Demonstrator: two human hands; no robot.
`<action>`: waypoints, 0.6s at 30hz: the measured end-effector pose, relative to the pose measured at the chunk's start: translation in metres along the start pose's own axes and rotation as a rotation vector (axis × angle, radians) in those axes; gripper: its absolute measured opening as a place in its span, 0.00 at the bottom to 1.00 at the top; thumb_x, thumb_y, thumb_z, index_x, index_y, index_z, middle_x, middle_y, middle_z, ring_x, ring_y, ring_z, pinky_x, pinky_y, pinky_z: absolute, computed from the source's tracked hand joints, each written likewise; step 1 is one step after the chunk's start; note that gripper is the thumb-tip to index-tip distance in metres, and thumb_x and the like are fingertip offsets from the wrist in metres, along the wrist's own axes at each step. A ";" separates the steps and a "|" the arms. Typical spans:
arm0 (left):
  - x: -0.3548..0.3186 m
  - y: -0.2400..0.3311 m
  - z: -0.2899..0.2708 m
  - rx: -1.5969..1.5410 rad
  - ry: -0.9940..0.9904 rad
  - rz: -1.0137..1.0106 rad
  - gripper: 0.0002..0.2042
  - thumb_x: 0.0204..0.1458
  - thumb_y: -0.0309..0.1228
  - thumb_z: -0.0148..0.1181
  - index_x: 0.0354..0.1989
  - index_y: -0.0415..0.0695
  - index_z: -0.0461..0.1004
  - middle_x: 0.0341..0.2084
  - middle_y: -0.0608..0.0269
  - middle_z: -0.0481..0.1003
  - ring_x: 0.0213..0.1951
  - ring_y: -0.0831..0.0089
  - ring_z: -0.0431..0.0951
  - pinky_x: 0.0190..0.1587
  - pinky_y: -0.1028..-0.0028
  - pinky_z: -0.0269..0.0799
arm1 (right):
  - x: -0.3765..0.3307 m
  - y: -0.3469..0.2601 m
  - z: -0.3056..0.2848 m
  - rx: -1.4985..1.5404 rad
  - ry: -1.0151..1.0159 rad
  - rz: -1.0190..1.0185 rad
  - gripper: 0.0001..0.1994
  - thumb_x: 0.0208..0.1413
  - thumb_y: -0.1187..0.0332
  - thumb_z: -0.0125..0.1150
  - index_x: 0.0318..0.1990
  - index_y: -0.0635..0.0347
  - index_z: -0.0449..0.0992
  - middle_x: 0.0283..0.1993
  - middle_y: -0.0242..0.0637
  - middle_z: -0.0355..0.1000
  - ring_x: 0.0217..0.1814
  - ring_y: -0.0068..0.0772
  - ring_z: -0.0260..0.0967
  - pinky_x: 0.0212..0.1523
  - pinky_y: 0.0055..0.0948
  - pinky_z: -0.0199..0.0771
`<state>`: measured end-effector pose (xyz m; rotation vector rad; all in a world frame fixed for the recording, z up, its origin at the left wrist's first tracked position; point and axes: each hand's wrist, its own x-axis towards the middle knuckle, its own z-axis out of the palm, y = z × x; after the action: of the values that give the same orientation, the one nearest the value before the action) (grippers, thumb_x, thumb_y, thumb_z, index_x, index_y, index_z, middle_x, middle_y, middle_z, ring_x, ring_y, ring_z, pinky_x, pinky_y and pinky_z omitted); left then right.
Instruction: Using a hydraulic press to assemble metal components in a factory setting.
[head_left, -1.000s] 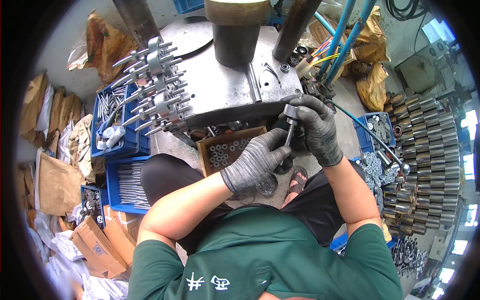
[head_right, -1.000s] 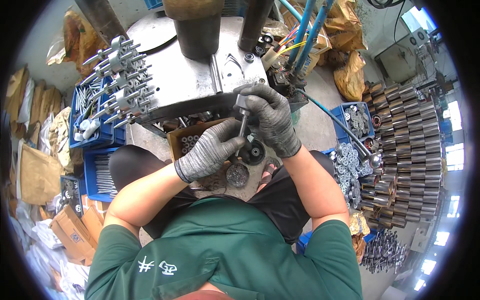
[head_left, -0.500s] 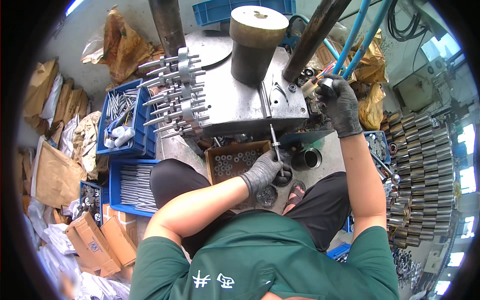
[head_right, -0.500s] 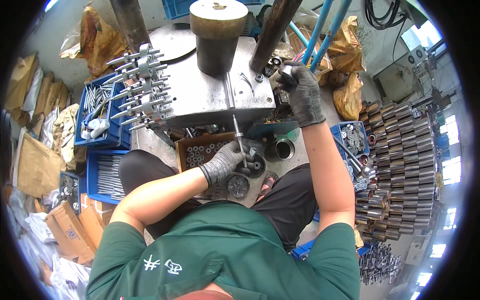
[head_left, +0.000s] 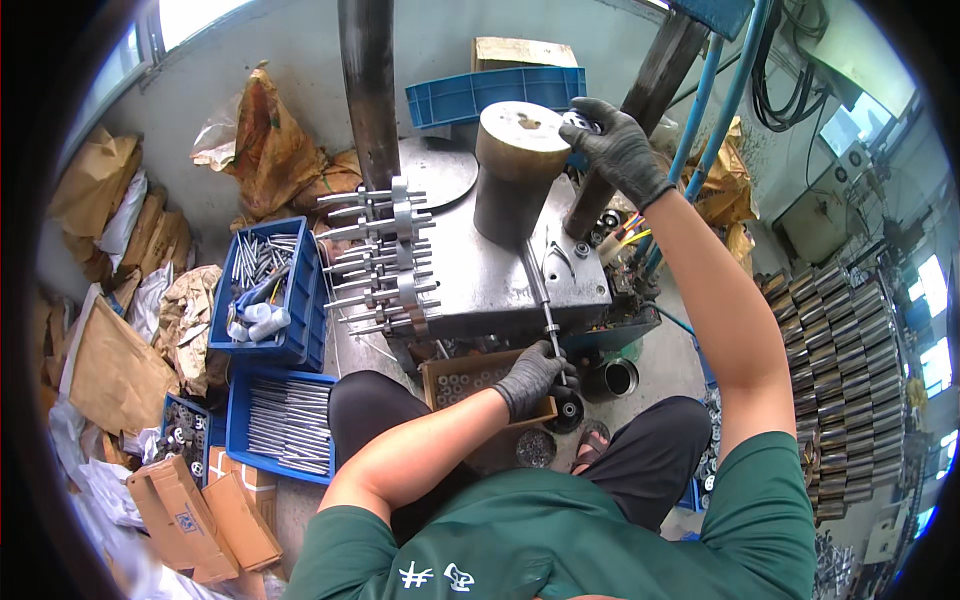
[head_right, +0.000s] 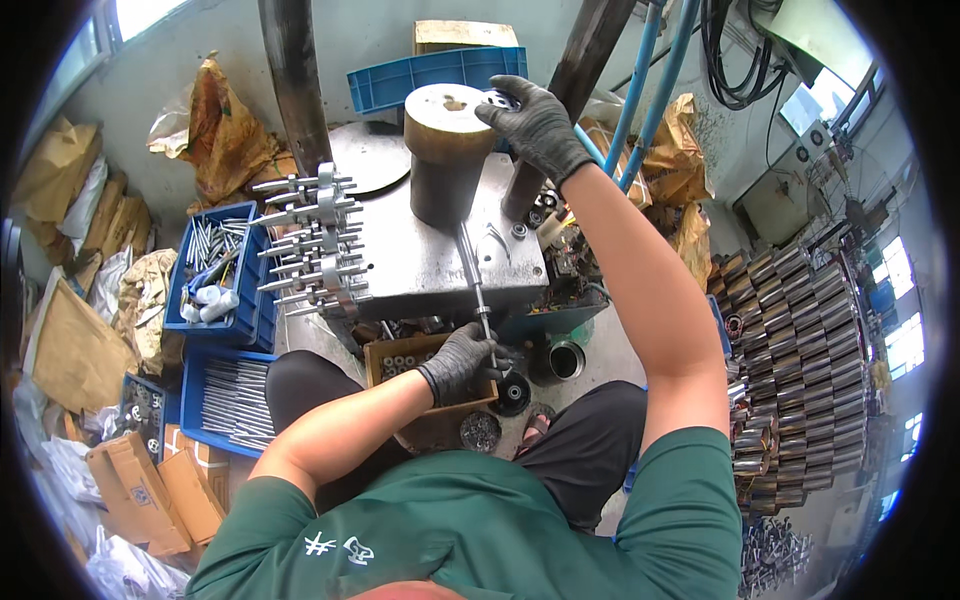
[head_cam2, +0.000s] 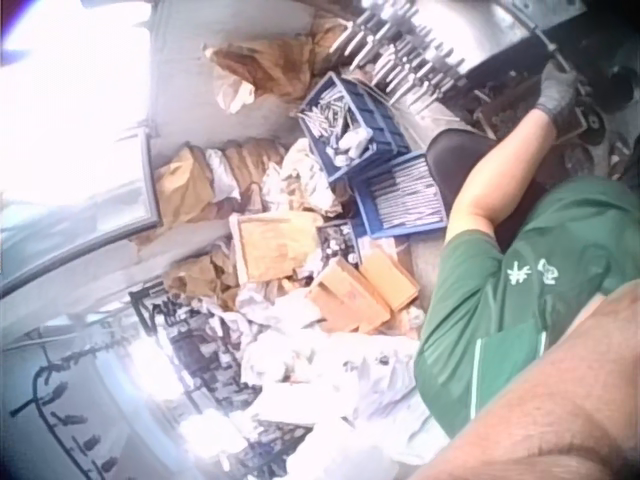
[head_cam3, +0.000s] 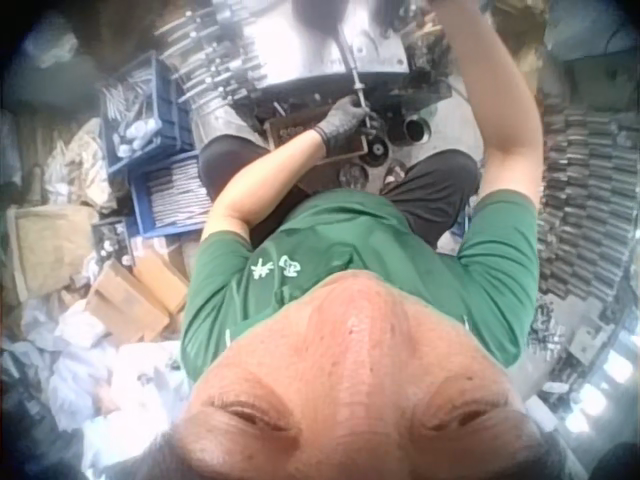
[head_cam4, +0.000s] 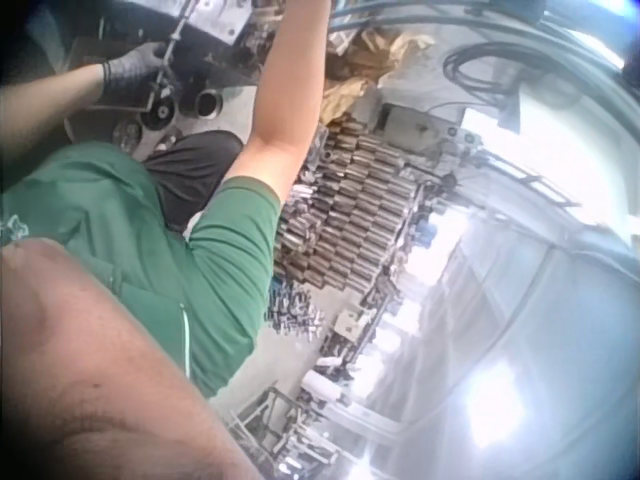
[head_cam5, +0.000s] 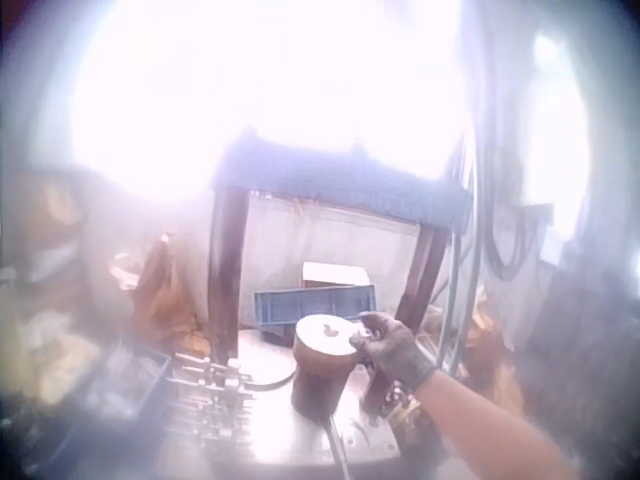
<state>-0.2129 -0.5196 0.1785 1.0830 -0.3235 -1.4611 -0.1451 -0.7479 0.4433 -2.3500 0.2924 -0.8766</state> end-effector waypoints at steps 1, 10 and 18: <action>0.000 0.003 0.000 -0.008 0.016 0.006 0.09 0.63 0.24 0.53 0.49 0.38 0.65 0.36 0.50 0.77 0.35 0.59 0.83 0.34 0.62 0.86 | 0.009 0.002 0.003 0.001 -0.013 -0.017 0.30 0.50 0.59 0.74 0.58 0.67 0.74 0.49 0.47 0.79 0.50 0.33 0.77 0.56 0.29 0.75; 0.022 0.029 -0.018 -0.095 0.114 0.047 0.12 0.62 0.29 0.58 0.49 0.38 0.67 0.33 0.51 0.78 0.31 0.59 0.82 0.33 0.60 0.82 | 0.059 -0.011 0.035 -0.301 -0.183 -0.001 0.29 0.49 0.57 0.73 0.57 0.63 0.76 0.53 0.50 0.78 0.55 0.45 0.77 0.60 0.33 0.75; 0.027 0.031 -0.033 0.011 0.053 0.133 0.12 0.58 0.27 0.63 0.45 0.34 0.72 0.34 0.51 0.79 0.33 0.62 0.83 0.37 0.65 0.81 | -0.007 -0.041 -0.034 -0.457 -0.223 -0.337 0.15 0.52 0.70 0.65 0.47 0.62 0.78 0.45 0.49 0.76 0.47 0.49 0.75 0.52 0.40 0.76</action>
<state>-0.1639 -0.5378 0.1727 1.0865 -0.3598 -1.3115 -0.1728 -0.7281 0.4846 -2.9548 -0.0027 -0.7440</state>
